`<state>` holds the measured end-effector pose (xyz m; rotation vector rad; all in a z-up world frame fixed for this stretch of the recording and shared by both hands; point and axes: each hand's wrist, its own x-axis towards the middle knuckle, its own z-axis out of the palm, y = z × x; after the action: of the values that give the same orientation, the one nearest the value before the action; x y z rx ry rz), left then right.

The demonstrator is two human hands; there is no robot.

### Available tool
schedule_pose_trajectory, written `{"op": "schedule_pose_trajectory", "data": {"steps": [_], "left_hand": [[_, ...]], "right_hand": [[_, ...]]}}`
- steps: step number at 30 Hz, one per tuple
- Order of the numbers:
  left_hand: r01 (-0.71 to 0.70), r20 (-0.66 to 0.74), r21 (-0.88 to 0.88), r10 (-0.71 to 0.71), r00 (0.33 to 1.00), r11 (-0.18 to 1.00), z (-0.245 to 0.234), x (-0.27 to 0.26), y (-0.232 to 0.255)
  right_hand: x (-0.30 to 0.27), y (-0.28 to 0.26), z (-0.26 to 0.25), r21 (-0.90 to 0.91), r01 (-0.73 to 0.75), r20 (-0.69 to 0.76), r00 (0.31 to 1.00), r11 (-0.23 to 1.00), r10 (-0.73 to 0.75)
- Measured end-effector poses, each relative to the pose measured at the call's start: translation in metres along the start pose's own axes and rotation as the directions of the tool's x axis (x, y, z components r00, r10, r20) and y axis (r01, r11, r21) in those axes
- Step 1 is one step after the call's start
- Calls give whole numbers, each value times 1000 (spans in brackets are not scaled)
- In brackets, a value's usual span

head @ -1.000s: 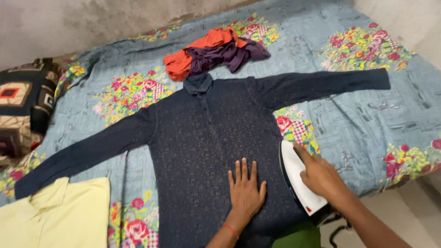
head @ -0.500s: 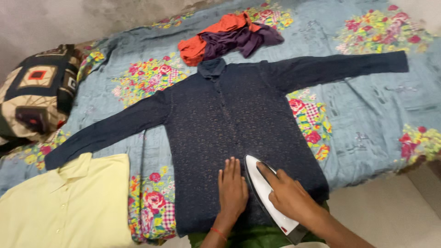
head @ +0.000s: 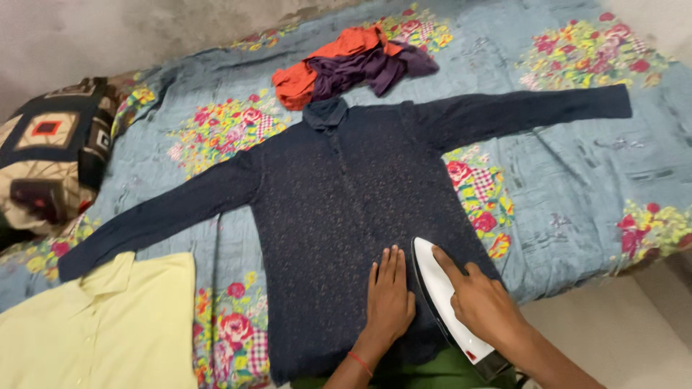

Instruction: The person irons a dark blue patterned shirt laid out on a bed, smoothing the fabric and moving the iron across the body and sleeves. After finishing, the person folds the shirt and places it on a stack, then picks up a purple shirt to begin ironing.

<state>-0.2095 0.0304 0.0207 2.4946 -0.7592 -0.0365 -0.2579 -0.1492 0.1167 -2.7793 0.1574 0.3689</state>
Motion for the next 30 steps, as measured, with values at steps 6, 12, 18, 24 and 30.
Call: {"op": "schedule_pose_trajectory", "data": {"steps": [6, 12, 18, 24, 30], "left_hand": [[27, -48, 161, -19, 999, 987, 17, 19, 8], [62, 5, 147, -63, 998, 987, 21, 28, 27], [-7, -34, 112, 11, 999, 994, 28, 40, 40], [-32, -29, 29, 32, 999, 999, 17, 22, 30], [140, -125, 77, -130, 984, 987, -16, -12, -28]], "right_hand": [[40, 18, -5, 29, 78, -180, 981, 997, -71], [16, 38, -6, -14, -48, -86, 995, 999, 47], [22, 70, -11, 45, -88, -194, 976, 995, 95], [48, 71, -25, 136, -31, -197, 979, 990, 58], [26, 12, -5, 187, 245, -181, 960, 951, -212]]}}
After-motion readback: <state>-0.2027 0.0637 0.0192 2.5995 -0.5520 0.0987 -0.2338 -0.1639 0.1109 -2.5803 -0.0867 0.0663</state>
